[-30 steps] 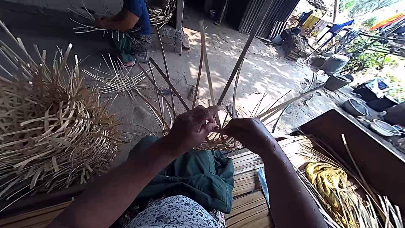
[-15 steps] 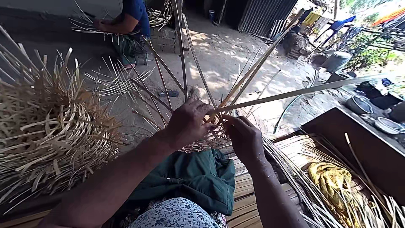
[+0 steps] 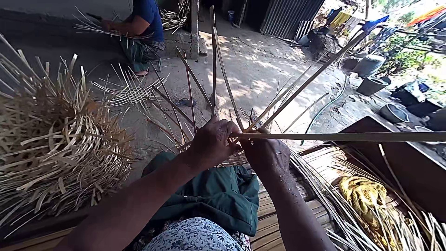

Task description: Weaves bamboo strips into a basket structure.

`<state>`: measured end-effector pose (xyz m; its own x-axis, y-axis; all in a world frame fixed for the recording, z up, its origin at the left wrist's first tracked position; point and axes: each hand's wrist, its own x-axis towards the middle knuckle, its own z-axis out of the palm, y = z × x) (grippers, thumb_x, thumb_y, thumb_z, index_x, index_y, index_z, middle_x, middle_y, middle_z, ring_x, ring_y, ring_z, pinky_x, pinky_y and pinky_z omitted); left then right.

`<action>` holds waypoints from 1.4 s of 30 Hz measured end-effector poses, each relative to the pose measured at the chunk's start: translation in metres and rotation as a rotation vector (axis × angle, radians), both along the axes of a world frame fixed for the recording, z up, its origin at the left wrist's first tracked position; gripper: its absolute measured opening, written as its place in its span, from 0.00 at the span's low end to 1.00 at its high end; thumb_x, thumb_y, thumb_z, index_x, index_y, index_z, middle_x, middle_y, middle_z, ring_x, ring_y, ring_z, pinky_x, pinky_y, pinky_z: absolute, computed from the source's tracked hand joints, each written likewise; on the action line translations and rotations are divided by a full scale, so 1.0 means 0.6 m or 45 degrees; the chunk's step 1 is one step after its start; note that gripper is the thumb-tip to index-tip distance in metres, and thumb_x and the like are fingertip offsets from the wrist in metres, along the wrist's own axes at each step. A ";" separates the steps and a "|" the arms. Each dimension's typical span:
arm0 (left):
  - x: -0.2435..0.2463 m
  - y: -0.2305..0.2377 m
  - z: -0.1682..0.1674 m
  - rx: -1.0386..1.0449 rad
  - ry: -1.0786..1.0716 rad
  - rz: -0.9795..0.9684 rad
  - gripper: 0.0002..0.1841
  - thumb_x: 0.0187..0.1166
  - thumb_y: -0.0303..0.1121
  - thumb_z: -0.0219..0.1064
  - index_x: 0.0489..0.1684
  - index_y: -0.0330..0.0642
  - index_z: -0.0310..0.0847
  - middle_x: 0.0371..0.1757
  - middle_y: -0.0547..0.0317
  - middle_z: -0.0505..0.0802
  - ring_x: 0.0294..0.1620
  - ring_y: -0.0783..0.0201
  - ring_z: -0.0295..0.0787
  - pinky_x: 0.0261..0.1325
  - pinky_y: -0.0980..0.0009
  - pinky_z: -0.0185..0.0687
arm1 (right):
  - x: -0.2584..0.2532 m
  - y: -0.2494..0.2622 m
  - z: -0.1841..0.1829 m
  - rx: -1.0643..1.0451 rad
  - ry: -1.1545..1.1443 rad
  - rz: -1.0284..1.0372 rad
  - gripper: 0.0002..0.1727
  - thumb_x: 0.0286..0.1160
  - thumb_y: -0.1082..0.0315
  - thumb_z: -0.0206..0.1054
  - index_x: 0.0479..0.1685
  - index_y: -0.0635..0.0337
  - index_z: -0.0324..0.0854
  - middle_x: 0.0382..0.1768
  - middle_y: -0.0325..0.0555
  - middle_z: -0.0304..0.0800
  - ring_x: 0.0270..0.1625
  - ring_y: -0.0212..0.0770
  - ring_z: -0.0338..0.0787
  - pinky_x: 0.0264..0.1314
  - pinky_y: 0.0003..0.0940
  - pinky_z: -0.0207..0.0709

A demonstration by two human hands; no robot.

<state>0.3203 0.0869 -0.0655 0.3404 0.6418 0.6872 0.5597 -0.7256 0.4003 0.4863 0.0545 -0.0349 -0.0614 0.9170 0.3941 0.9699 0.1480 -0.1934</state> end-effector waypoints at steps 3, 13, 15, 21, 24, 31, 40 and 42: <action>-0.004 -0.002 0.001 -0.062 -0.007 -0.010 0.13 0.64 0.34 0.81 0.43 0.42 0.90 0.35 0.58 0.91 0.38 0.59 0.85 0.41 0.64 0.82 | 0.002 0.004 -0.004 0.017 0.089 0.036 0.09 0.75 0.60 0.75 0.40 0.56 0.92 0.36 0.51 0.93 0.33 0.57 0.92 0.32 0.61 0.80; -0.014 0.005 0.002 -0.128 -0.070 -0.005 0.12 0.67 0.34 0.81 0.43 0.43 0.89 0.35 0.60 0.90 0.37 0.62 0.84 0.41 0.66 0.81 | 0.008 -0.006 -0.007 0.245 0.142 0.113 0.11 0.78 0.62 0.72 0.52 0.53 0.94 0.36 0.51 0.94 0.30 0.54 0.92 0.29 0.56 0.82; -0.018 0.009 0.000 -0.136 -0.080 0.021 0.12 0.67 0.33 0.81 0.44 0.42 0.89 0.36 0.59 0.90 0.36 0.61 0.83 0.40 0.65 0.81 | 0.017 -0.015 -0.004 0.264 0.274 0.215 0.07 0.77 0.64 0.71 0.44 0.53 0.93 0.34 0.44 0.91 0.28 0.41 0.88 0.28 0.44 0.81; -0.007 0.013 0.000 -0.089 -0.084 -0.002 0.09 0.70 0.30 0.78 0.45 0.42 0.89 0.35 0.59 0.90 0.36 0.61 0.83 0.41 0.65 0.81 | 0.014 -0.001 -0.027 0.028 0.485 0.280 0.07 0.70 0.65 0.78 0.44 0.52 0.94 0.38 0.40 0.93 0.32 0.36 0.89 0.35 0.40 0.84; -0.010 0.014 0.000 -0.108 -0.119 -0.011 0.07 0.74 0.31 0.76 0.45 0.41 0.90 0.36 0.58 0.91 0.37 0.61 0.84 0.44 0.65 0.81 | 0.019 0.009 -0.051 0.031 0.872 0.429 0.05 0.71 0.69 0.76 0.43 0.56 0.91 0.36 0.37 0.91 0.29 0.27 0.85 0.31 0.25 0.81; -0.021 0.030 -0.005 -0.105 -0.165 0.082 0.07 0.74 0.31 0.76 0.45 0.41 0.90 0.36 0.56 0.91 0.39 0.59 0.84 0.46 0.63 0.81 | 0.007 -0.002 -0.135 0.300 1.139 0.736 0.07 0.76 0.71 0.72 0.43 0.68 0.90 0.40 0.45 0.92 0.38 0.29 0.91 0.42 0.23 0.89; -0.007 0.034 -0.021 0.006 -0.183 0.073 0.08 0.73 0.30 0.76 0.45 0.40 0.90 0.39 0.54 0.92 0.43 0.57 0.86 0.48 0.62 0.82 | 0.011 0.005 -0.167 0.466 0.533 0.683 0.06 0.75 0.72 0.70 0.39 0.62 0.94 0.41 0.50 0.96 0.46 0.37 0.95 0.51 0.27 0.88; -0.009 0.035 -0.019 0.001 -0.187 0.101 0.07 0.73 0.30 0.76 0.45 0.39 0.90 0.38 0.54 0.92 0.42 0.56 0.85 0.48 0.62 0.81 | 0.019 0.002 -0.168 0.413 0.423 0.653 0.08 0.76 0.72 0.68 0.41 0.59 0.95 0.45 0.50 0.96 0.49 0.41 0.95 0.53 0.31 0.89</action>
